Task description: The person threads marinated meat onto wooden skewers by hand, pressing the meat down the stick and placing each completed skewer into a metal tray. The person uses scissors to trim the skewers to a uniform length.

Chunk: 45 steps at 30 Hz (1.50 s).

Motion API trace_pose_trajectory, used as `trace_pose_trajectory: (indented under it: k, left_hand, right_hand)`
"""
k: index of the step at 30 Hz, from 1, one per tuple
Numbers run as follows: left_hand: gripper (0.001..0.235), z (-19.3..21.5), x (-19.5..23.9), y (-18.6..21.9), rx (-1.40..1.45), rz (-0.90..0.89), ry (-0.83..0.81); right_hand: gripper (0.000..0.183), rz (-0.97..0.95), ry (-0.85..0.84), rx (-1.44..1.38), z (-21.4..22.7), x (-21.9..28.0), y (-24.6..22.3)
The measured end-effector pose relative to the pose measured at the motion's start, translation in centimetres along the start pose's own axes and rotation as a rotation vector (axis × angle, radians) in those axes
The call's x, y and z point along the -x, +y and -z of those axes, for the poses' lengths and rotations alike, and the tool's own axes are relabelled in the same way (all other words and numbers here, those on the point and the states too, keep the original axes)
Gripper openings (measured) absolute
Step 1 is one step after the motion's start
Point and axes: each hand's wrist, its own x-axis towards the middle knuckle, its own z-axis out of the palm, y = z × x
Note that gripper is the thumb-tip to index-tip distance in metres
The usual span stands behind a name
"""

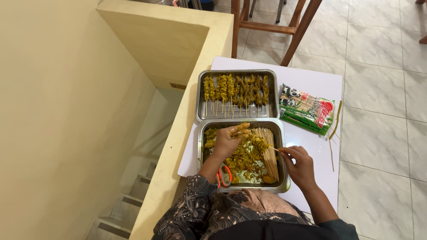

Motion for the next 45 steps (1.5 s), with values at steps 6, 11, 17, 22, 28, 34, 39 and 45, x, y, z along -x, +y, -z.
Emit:
trace_pose_trajectory:
  k: [6, 11, 17, 22, 28, 34, 39, 45]
  left_hand:
    - [0.033, 0.5, -0.4, -1.1, 0.174, 0.233, -0.044]
    - [0.025, -0.2, -0.4, -1.8, 0.37, 0.359, -0.019]
    - [0.026, -1.2, -0.3, -2.3, 0.543, 0.397, 0.048]
    - [0.026, -1.5, -1.0, -2.0, 0.537, 0.415, 0.037]
    - [0.03, -2.0, -2.1, 0.8, 0.502, 0.354, 0.006]
    - [0.04, -3.5, -2.3, 5.3, 0.5, 0.197, 0.021]
    - [0.041, -3.8, -2.0, 7.8, 0.458, 0.11, 0.085]
    - [0.041, -4.3, -1.3, 8.2, 0.53, 0.008, 0.122]
  right_hand:
    - [0.017, -0.078, -0.001, -0.151, -0.3, 0.5, 1.0]
    - [0.017, -0.071, 0.031, -0.125, -0.5, 0.6, 0.5]
    - [0.016, 0.049, 0.164, -0.068, -0.9, 0.7, -1.7]
    - [0.016, 0.089, 0.224, -0.038, -1.1, 0.6, -3.5]
    - [0.016, -0.062, 0.208, -0.133, -1.0, 0.1, -4.8]
    - [0.018, -0.087, 0.217, -0.294, -0.8, -1.4, -5.9]
    - [0.019, -0.069, 0.214, -0.338, -0.7, -2.5, -7.2]
    - [0.021, -0.032, 0.142, -0.457, 0.1, -3.0, -7.3]
